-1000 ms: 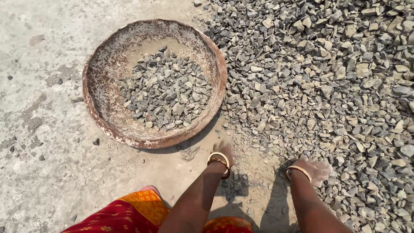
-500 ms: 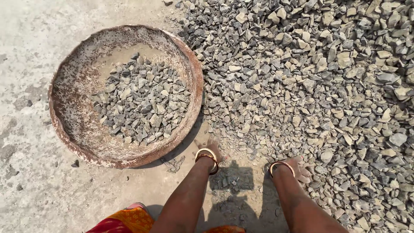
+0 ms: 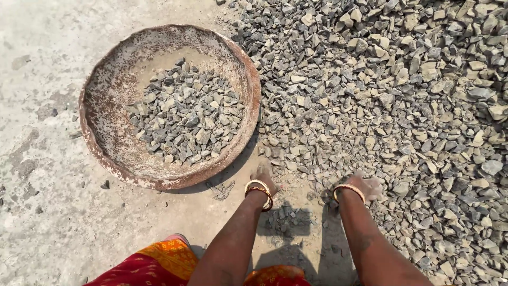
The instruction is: Gathering gravel by hand from a pile on the ground and placing it into a metal pan.
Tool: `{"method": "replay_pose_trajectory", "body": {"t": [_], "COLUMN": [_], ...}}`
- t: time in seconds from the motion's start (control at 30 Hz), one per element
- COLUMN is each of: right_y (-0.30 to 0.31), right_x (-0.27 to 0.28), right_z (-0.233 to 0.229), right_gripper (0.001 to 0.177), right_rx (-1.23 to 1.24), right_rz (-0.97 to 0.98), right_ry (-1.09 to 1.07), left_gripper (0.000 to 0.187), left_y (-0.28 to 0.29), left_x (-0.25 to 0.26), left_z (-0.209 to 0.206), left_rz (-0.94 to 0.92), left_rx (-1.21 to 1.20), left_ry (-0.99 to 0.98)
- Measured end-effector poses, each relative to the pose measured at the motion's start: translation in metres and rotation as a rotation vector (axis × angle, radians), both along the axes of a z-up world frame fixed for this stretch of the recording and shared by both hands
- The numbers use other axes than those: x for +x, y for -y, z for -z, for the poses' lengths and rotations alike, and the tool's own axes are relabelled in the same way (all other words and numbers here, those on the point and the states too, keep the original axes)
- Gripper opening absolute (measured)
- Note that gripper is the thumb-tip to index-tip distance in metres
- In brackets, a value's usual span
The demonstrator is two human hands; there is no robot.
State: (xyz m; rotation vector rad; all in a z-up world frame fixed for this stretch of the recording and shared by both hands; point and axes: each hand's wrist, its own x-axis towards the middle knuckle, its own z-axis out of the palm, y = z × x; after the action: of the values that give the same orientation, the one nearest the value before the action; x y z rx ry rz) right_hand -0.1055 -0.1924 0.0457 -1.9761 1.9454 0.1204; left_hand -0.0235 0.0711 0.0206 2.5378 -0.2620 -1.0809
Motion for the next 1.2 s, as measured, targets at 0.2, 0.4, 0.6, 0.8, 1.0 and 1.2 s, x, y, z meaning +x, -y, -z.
{"method": "replay_pose_trajectory", "body": {"t": [0.2, 0.4, 0.6, 0.8, 1.0, 1.2], "right_y": [0.128, 0.038, -0.055, -0.068, 0.005, 0.015], "right_x": [-0.082, -0.015, 0.043, 0.058, 0.002, 0.008], "right_z": [0.162, 0.116, 0.061, 0.017, 0.028, 0.054], "right_gripper": [0.037, 0.036, 0.038, 0.045, 0.045, 0.064], "right_rx": [0.178, 0.421, 0.623, 0.544, 0.188, 0.332], "right_rz": [-0.205, 0.16, 0.518, 0.336, 0.551, 0.829], "right_ry": [-0.329, 0.236, 0.8, 0.971, 0.629, 0.708], "left_gripper": [0.096, 0.099, 0.1, 0.096, 0.094, 0.094], "left_y": [-0.004, 0.011, 0.007, 0.008, 0.006, 0.02], "left_x": [0.011, 0.028, 0.037, 0.034, 0.04, 0.052], "left_z": [-0.001, -0.041, -0.048, -0.032, 0.012, -0.001], "left_rz": [-0.094, 0.148, 0.177, 0.011, -0.283, -0.427], "left_rx": [0.105, 0.16, 0.14, 0.07, 0.003, -0.038], "left_ry": [-0.048, -0.119, -0.167, -0.099, 0.088, 0.035]}}
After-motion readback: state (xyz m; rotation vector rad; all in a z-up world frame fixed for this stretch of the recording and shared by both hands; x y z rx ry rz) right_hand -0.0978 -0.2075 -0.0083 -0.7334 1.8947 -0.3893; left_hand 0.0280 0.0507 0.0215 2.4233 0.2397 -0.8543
